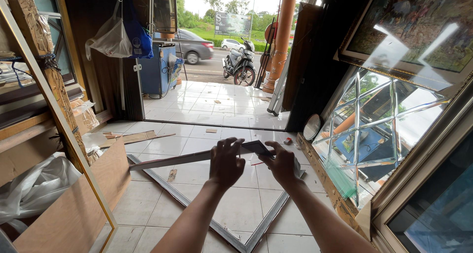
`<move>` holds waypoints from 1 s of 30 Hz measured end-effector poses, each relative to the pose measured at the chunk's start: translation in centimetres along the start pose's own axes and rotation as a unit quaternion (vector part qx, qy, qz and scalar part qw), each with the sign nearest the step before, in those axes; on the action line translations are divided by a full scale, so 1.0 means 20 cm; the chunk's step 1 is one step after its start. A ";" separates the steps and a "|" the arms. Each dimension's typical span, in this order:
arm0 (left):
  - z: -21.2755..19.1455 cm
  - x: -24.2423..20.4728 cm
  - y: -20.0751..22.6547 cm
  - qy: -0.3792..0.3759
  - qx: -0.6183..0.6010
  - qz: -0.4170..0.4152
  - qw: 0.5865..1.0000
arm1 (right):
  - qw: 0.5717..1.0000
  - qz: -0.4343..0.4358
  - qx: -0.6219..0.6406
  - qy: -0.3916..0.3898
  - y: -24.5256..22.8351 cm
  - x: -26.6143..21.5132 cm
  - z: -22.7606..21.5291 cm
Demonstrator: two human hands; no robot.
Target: The person assembles a rectangular picture frame on a tiled floor by joining four metal frame pieces. They apply glue to the mitered corners and use a hammer to secure the joints, then flip the frame to inspect the assembly.
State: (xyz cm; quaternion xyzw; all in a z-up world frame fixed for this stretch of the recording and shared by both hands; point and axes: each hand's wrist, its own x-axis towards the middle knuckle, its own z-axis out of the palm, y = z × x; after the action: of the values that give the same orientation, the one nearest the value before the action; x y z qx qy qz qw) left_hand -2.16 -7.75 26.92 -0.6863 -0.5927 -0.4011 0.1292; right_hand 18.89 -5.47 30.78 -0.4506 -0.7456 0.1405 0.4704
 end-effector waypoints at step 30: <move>0.01 0.05 -0.02 -0.028 -0.648 -0.553 0.522 | 0.999 0.022 -0.043 -0.024 0.03 -0.14 -0.01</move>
State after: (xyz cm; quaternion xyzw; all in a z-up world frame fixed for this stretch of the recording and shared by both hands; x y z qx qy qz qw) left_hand -2.35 -6.82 27.31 -0.1252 -0.4327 -0.6462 -0.6161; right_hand 19.77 -7.56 28.90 -0.4829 -0.7520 0.1295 0.4295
